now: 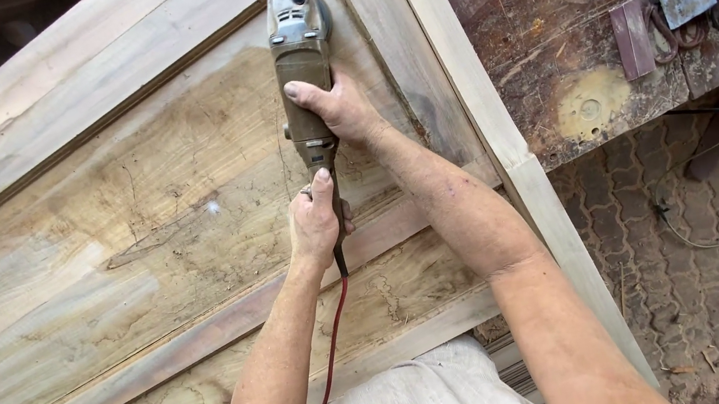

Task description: Sanding a large wooden board using a hand-held angle grinder with a sanding attachment.

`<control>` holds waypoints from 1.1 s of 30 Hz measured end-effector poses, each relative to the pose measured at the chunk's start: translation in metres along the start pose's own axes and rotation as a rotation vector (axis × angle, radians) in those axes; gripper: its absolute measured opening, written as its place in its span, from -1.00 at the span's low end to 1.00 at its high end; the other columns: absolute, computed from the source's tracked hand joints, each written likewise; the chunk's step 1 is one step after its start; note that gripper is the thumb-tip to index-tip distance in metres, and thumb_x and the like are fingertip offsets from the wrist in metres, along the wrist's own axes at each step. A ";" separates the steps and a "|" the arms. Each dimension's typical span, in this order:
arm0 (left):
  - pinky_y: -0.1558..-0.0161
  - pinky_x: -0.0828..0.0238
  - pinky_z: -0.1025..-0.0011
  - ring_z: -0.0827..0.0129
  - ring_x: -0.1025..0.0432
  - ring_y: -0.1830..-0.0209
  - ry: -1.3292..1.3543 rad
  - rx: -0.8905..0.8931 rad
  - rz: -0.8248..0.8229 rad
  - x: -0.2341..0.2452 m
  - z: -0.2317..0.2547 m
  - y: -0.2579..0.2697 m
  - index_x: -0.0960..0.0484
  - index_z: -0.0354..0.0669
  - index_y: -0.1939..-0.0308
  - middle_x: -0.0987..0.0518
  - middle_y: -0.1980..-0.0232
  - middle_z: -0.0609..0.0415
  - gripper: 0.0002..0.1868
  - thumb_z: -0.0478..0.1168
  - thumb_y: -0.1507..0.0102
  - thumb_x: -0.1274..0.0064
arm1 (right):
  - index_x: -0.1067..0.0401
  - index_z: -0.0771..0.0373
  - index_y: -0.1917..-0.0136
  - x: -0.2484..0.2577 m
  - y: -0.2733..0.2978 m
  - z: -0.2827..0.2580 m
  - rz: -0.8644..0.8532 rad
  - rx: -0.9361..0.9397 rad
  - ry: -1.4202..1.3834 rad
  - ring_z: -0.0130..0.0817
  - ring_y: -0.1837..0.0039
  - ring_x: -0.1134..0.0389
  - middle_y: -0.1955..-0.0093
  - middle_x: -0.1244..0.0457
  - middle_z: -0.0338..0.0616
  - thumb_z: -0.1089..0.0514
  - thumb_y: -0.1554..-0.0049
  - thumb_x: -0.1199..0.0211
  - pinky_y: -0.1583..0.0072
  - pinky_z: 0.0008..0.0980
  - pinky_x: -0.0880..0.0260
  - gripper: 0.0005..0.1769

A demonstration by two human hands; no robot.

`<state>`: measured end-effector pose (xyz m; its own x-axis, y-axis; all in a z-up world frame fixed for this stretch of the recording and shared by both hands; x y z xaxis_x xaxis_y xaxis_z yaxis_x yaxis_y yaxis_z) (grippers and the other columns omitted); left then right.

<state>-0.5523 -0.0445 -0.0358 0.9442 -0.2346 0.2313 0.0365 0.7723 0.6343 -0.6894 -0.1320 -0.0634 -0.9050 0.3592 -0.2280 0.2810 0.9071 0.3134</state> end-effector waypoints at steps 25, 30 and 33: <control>0.51 -0.43 0.45 0.33 -0.45 0.72 0.138 0.159 0.295 0.262 -0.090 0.038 -0.60 -0.13 0.73 -0.46 0.79 0.01 -0.23 0.35 -0.31 0.20 | -0.43 0.24 -0.18 -0.309 0.061 0.088 -0.432 -0.260 0.197 -0.13 -0.11 -0.42 -0.02 -0.37 0.10 -0.22 -0.01 -0.54 -0.13 -0.01 -0.48 -0.33; 0.73 -0.36 0.57 0.46 -0.42 0.79 0.570 0.165 0.545 0.384 -0.143 0.044 -0.51 -0.21 0.43 -0.49 0.70 0.04 -0.42 0.25 -0.33 0.09 | -0.55 0.20 -0.07 -0.481 0.106 0.112 -0.633 -0.260 0.170 -0.16 0.00 -0.47 0.07 -0.41 0.02 -0.10 0.03 -0.58 -0.07 -0.14 -0.54 -0.49; 0.71 -0.39 0.55 0.41 -0.44 0.76 0.585 0.140 0.654 0.464 -0.145 0.049 -0.46 -0.19 0.36 -0.50 0.65 0.00 -0.39 0.32 -0.35 0.12 | -0.57 0.25 -0.07 -0.575 0.124 0.153 -0.695 -0.305 0.121 -0.14 -0.05 -0.46 0.04 -0.43 0.08 -0.08 0.07 -0.59 -0.13 -0.12 -0.51 -0.46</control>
<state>-0.0650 -0.0298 -0.0038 0.7792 0.5976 0.1889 -0.5733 0.5578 0.6002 -0.0850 -0.1921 -0.0342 -0.8748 -0.3139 -0.3691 -0.4502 0.8083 0.3794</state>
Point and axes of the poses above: each hand's wrist, its own y-axis away from the middle knuckle, its own x-axis out of the back of the hand, z = x × y, the point moved 3 cm from there along -y, towards the middle knuckle
